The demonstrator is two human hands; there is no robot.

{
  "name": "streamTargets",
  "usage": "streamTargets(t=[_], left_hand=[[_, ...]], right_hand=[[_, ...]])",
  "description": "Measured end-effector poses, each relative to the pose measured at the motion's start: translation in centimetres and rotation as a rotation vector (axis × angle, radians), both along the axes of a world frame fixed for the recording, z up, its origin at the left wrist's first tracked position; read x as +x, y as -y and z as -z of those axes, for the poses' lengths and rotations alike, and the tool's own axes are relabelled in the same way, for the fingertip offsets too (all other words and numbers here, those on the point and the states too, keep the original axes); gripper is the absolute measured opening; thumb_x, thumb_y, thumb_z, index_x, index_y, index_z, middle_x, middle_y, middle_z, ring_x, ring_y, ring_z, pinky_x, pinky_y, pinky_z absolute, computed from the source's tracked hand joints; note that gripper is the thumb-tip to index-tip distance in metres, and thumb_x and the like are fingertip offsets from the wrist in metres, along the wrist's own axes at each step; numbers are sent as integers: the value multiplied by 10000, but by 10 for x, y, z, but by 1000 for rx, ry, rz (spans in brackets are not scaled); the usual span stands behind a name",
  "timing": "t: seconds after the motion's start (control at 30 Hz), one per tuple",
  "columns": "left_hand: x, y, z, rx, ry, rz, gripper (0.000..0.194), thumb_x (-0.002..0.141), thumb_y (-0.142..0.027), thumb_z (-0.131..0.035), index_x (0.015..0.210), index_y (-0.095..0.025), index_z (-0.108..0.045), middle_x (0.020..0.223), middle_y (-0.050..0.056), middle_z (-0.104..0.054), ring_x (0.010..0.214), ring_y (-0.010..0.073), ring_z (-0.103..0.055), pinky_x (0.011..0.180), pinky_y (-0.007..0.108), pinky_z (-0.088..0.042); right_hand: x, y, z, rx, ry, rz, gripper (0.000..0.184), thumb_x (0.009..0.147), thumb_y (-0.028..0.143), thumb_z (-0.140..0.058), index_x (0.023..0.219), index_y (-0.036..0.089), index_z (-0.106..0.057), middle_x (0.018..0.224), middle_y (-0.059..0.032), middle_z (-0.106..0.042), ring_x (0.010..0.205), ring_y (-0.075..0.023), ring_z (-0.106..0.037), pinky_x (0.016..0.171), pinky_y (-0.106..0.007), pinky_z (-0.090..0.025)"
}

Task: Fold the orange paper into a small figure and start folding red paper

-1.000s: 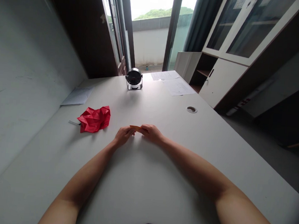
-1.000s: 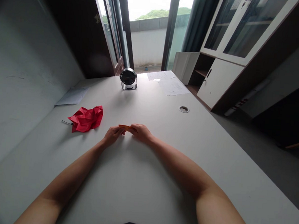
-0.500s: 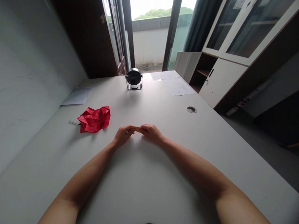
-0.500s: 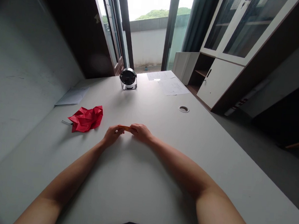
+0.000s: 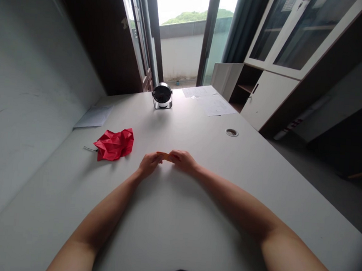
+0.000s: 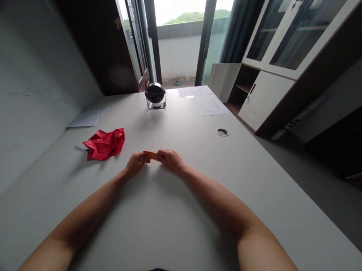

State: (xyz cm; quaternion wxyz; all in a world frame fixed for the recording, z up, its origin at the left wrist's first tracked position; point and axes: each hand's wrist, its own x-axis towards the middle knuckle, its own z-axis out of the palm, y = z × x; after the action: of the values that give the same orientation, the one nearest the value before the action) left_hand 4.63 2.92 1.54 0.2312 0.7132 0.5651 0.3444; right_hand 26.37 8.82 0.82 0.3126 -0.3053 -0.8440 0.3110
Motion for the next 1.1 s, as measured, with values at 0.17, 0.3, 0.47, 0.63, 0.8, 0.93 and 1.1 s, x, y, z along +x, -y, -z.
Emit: streamTargets(t=[0.17, 0.3, 0.47, 0.63, 0.8, 0.93, 1.1], left_hand=[[1, 1, -2, -3, 27, -13, 467, 985, -467, -414, 743, -175, -687, 736, 38, -708, 680, 162, -635, 685, 262, -456], [1, 0, 0, -15, 132, -53, 496, 980, -505, -405, 737, -169, -678, 726, 45, -704, 688, 166, -642, 723, 274, -476], [-3, -6, 6, -29, 350, -98, 507, 972, -537, -401, 754, -157, -657, 690, 49, -674, 662, 158, -627, 702, 277, -497], [0, -6, 7, -8, 481, -129, 384, 921, -511, -545, 852, -152, -662, 693, 29, -661, 642, 140, -606, 660, 267, -498], [6, -1, -1, 58, 540, -176, 372, 947, -504, -517, 820, -170, -623, 643, 2, -590, 601, 118, -542, 607, 246, -455], [6, -1, -1, 57, 511, -208, 409, 978, -510, -447, 792, -177, -596, 601, -2, -548, 588, 125, -522, 603, 249, -442], [6, -8, 8, 76, 728, -284, 422, 951, -526, -509, 703, -186, -532, 560, -23, -464, 525, 108, -441, 530, 244, -367]], right_hand=[[0, 0, 0, -33, -5, 19, 155, 872, 265, -549, 789, 180, -648, 696, 19, -578, 621, -103, -440, 596, -220, -308], [1, -2, 1, -73, -20, 41, 190, 869, 317, -541, 759, 180, -615, 658, 33, -520, 601, -100, -407, 579, -220, -293], [1, -5, 4, -61, -21, 54, 234, 878, 335, -517, 700, 187, -547, 627, 45, -456, 588, -98, -371, 569, -224, -277], [1, -4, 6, -39, 4, 31, 209, 870, 302, -521, 696, 189, -538, 629, 44, -457, 584, -98, -382, 567, -223, -278], [2, 0, 2, 2, 20, -25, 146, 845, 247, -539, 711, 192, -541, 664, 39, -484, 598, -97, -376, 579, -221, -288], [2, 0, 2, 25, 26, 0, 130, 840, 231, -548, 716, 193, -547, 671, 34, -496, 595, -99, -383, 581, -223, -286], [1, -4, 9, 38, -3, 37, 137, 867, 264, -557, 752, 193, -584, 691, 23, -546, 610, -104, -411, 594, -223, -295]])
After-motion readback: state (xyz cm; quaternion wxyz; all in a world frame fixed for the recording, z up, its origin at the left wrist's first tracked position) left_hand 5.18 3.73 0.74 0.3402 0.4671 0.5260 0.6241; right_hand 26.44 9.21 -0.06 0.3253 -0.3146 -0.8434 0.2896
